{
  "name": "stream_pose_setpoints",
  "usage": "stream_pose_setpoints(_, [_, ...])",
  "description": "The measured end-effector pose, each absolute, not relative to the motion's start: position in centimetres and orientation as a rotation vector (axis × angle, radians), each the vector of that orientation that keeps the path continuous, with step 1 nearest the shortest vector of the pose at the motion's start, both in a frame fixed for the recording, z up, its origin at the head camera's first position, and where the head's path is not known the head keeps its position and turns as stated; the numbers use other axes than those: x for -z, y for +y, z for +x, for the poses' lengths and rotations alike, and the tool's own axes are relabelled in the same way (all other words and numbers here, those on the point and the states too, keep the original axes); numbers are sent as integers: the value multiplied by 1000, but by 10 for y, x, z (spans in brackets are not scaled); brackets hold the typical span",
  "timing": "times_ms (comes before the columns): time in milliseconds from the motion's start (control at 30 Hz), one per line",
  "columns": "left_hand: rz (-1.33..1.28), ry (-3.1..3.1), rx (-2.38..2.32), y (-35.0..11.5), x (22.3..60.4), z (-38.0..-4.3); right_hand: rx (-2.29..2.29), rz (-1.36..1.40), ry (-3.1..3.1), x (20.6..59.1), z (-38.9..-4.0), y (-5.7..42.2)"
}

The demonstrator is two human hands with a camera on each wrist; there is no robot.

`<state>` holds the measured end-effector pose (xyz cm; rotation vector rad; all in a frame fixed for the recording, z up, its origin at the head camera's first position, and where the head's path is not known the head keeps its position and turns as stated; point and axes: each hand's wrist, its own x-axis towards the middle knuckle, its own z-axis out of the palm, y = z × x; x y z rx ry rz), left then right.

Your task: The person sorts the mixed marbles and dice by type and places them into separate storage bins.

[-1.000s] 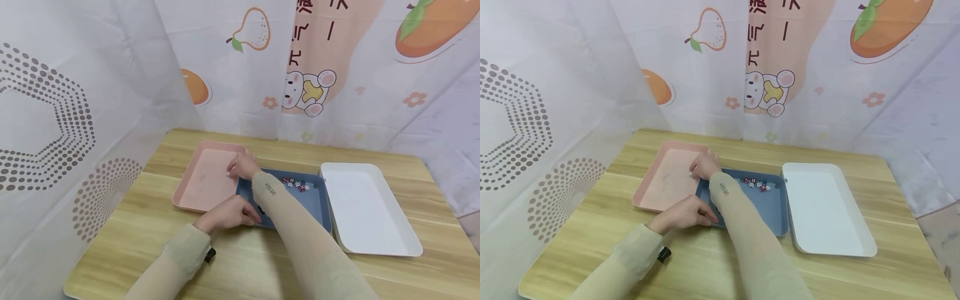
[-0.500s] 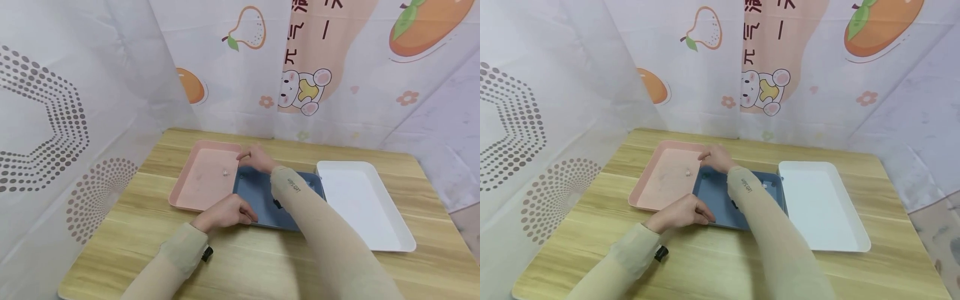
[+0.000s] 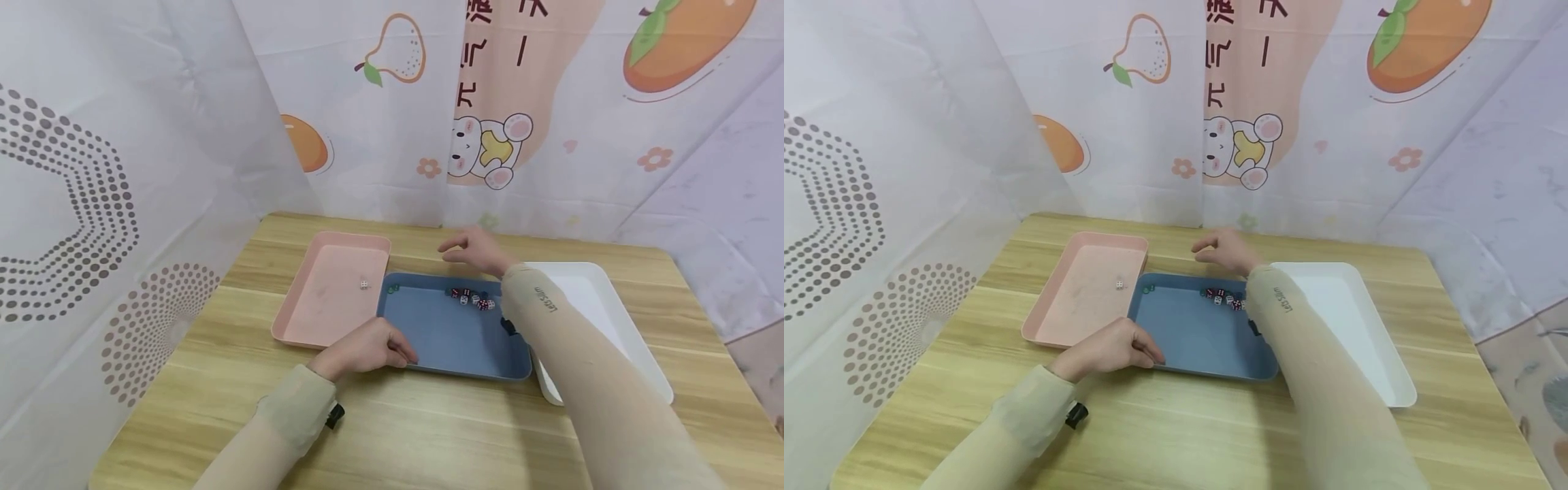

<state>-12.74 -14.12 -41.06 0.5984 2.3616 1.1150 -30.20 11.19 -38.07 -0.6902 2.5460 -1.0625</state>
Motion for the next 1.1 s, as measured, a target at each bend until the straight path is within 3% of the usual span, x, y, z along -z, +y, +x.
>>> stream_pose_setpoints(600, [574,2356,-1116,-142,408,-126,1024,-479,2582,369,-287,195])
stream_pose_setpoints(1100, [582,2360,-1113,-139,409,-125,993,-472,2582,377,-275,220])
